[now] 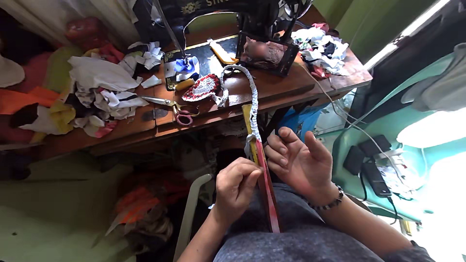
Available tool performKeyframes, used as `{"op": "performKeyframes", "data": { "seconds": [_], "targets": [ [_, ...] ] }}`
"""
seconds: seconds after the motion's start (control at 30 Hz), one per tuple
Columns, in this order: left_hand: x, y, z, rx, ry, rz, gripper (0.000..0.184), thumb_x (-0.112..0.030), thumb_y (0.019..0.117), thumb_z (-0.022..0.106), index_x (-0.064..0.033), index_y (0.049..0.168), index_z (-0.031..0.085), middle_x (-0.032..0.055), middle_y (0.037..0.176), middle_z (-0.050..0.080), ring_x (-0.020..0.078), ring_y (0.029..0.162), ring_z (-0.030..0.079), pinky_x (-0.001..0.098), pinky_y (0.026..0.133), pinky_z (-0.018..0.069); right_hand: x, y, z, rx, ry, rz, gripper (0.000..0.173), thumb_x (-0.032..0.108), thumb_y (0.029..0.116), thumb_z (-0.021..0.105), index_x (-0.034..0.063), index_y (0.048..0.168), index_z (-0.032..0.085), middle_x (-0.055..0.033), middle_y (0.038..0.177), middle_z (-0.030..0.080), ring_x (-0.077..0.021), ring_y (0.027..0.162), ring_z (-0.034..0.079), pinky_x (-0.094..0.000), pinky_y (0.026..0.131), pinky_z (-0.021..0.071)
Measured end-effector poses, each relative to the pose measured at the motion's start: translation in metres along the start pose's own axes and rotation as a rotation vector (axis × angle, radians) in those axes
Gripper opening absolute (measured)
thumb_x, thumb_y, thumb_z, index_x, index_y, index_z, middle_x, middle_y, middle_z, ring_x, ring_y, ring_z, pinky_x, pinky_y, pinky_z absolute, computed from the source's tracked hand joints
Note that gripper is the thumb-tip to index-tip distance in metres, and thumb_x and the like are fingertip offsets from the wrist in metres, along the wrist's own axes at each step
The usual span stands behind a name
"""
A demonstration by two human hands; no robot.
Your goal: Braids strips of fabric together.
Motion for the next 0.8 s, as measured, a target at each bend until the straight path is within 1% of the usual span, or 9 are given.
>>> {"op": "performKeyframes", "data": {
  "seconds": [0.07, 0.13, 0.23, 0.27, 0.37, 0.43, 0.5, 0.63, 0.8],
  "targets": [
    [0.004, 0.002, -0.002, -0.034, -0.084, -0.054, 0.014, -0.010, 0.1016, 0.064, 0.0016, 0.099, 0.071, 0.0129, 0.097, 0.072, 0.0211, 0.089, 0.073, 0.0358, 0.080, 0.0639, 0.000, 0.000, 0.000, 0.004, 0.000, 0.002, 0.035, 0.052, 0.0968, 0.057, 0.0209, 0.111, 0.065, 0.0015, 0.090, 0.058, -0.0086, 0.073, 0.054, -0.0229, 0.063, 0.0428],
    [0.003, 0.002, -0.003, -0.038, -0.093, -0.060, 0.009, -0.005, 0.0978, 0.068, 0.0026, 0.099, 0.072, 0.0136, 0.099, 0.073, 0.0203, 0.091, 0.073, 0.0337, 0.080, 0.0640, 0.000, -0.001, 0.000, 0.006, -0.016, -0.002, 0.035, 0.052, 0.0969, 0.057, 0.0212, 0.111, 0.065, 0.0015, 0.090, 0.058, -0.0088, 0.073, 0.054, -0.0232, 0.063, 0.0431],
    [-0.001, 0.003, -0.002, -0.051, -0.050, -0.027, 0.006, 0.000, 0.0921, 0.074, 0.0036, 0.097, 0.073, 0.0134, 0.098, 0.073, 0.0176, 0.091, 0.073, 0.0290, 0.080, 0.0632, 0.000, -0.002, 0.000, 0.038, -0.069, -0.014, 0.032, 0.048, 0.0963, 0.060, 0.0239, 0.116, 0.067, 0.0024, 0.093, 0.060, -0.0079, 0.076, 0.055, -0.0231, 0.066, 0.0451],
    [-0.002, 0.003, -0.002, -0.062, -0.041, -0.020, 0.007, 0.000, 0.0905, 0.075, 0.0034, 0.096, 0.073, 0.0128, 0.097, 0.073, 0.0169, 0.090, 0.072, 0.0282, 0.080, 0.0630, -0.001, -0.003, -0.002, 0.043, -0.083, -0.017, 0.029, 0.044, 0.0957, 0.061, 0.0241, 0.117, 0.067, 0.0021, 0.094, 0.060, -0.0082, 0.077, 0.056, -0.0235, 0.067, 0.0462],
    [-0.003, 0.004, -0.003, -0.087, -0.052, -0.012, 0.009, 0.001, 0.0877, 0.078, 0.0022, 0.094, 0.072, 0.0116, 0.093, 0.072, 0.0168, 0.087, 0.072, 0.0283, 0.078, 0.0629, -0.002, -0.005, -0.006, 0.014, -0.161, -0.026, 0.022, 0.023, 0.0943, 0.065, 0.0219, 0.116, 0.066, -0.0008, 0.094, 0.062, -0.0098, 0.078, 0.059, -0.0253, 0.070, 0.0490],
    [-0.004, 0.005, -0.003, -0.091, -0.066, -0.004, 0.009, 0.001, 0.0875, 0.078, 0.0020, 0.094, 0.072, 0.0115, 0.093, 0.072, 0.0168, 0.087, 0.072, 0.0284, 0.078, 0.0630, -0.002, -0.008, -0.005, -0.005, -0.291, -0.020, 0.025, 0.012, 0.0927, 0.068, 0.0195, 0.116, 0.063, -0.0034, 0.095, 0.064, -0.0103, 0.079, 0.062, -0.0262, 0.072, 0.0530],
    [-0.006, 0.007, -0.003, -0.088, -0.056, -0.006, 0.007, 0.000, 0.0902, 0.076, 0.0026, 0.097, 0.074, 0.0114, 0.096, 0.072, 0.0155, 0.089, 0.071, 0.0273, 0.079, 0.0622, -0.002, -0.010, -0.001, 0.000, -0.413, -0.021, 0.029, 0.005, 0.0911, 0.071, 0.0156, 0.117, 0.062, -0.0060, 0.096, 0.066, -0.0109, 0.079, 0.065, -0.0264, 0.071, 0.0557],
    [-0.006, 0.008, -0.001, -0.076, -0.020, -0.018, 0.012, 0.003, 0.0954, 0.068, 0.0054, 0.105, 0.074, 0.0134, 0.103, 0.071, 0.0158, 0.093, 0.070, 0.0279, 0.081, 0.0622, -0.001, -0.012, 0.001, 0.021, -0.525, -0.053, 0.035, 0.001, 0.0902, 0.073, 0.0115, 0.121, 0.061, -0.0066, 0.096, 0.067, -0.0116, 0.081, 0.066, -0.0275, 0.075, 0.0579],
    [-0.008, 0.008, 0.003, -0.070, 0.025, -0.006, 0.015, 0.005, 0.0923, 0.069, 0.0063, 0.107, 0.075, 0.0151, 0.105, 0.070, 0.0161, 0.095, 0.069, 0.0265, 0.081, 0.0618, 0.003, -0.013, -0.001, -0.026, -0.609, -0.108, 0.037, 0.001, 0.0903, 0.075, 0.0079, 0.124, 0.062, -0.0092, 0.097, 0.070, -0.0145, 0.084, 0.070, -0.0314, 0.079, 0.0608]
  ]
}}
Point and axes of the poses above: each hand's wrist, its own y-axis towards the middle knuckle, its own z-axis out of the palm, x = y × z, the point moved 7 cm from there along y, towards the middle knuckle
